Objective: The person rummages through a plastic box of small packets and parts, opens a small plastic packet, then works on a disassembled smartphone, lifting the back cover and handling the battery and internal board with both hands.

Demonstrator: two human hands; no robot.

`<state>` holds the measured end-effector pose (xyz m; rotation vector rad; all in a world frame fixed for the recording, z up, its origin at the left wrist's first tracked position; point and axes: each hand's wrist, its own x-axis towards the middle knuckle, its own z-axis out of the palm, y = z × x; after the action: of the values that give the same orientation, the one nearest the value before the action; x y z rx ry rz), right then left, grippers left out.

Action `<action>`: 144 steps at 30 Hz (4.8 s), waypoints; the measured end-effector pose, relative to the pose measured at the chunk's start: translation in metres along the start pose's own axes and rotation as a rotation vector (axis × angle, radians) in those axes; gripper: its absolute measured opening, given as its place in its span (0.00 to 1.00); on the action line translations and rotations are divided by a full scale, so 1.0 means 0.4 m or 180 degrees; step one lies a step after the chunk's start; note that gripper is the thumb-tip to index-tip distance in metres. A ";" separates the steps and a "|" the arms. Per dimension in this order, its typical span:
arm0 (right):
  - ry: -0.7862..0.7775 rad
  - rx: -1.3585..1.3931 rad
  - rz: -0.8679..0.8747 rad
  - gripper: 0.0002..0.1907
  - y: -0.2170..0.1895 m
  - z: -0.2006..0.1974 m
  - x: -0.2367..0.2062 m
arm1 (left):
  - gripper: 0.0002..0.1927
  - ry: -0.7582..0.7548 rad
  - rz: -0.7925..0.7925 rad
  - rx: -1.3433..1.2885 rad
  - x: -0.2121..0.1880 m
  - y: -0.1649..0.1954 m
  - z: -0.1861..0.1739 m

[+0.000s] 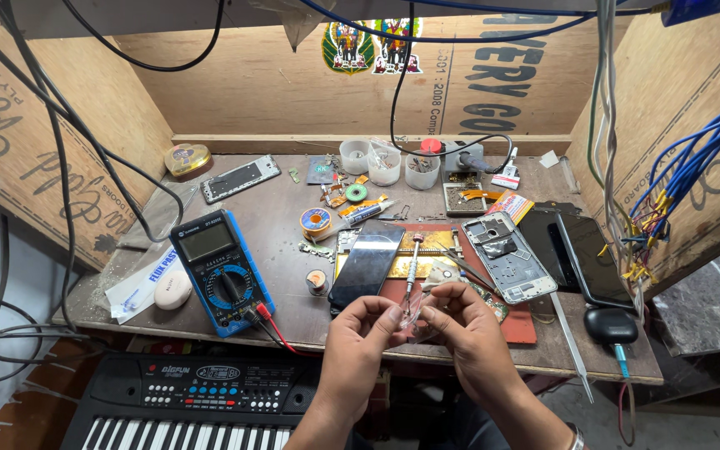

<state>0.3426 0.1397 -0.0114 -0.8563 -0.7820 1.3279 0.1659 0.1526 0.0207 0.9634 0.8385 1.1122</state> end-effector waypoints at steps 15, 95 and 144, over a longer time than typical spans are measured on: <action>0.0313 0.1504 0.0452 0.10 -0.069 -0.063 0.010 | 0.04 0.0094 0.1911 0.2700 0.019 0.061 -0.023; 0.0190 0.0245 -0.0209 0.12 -0.034 -0.009 -0.009 | 0.10 -0.0096 0.0366 0.0539 -0.017 -0.016 -0.010; 0.0087 -0.1168 -0.0906 0.08 -0.030 -0.009 -0.013 | 0.09 0.0134 0.0699 0.0821 -0.024 0.017 0.011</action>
<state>0.3509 0.1336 -0.0027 -1.0047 -1.1027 0.9330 0.1654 0.1433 0.0296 1.2742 0.9426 1.2344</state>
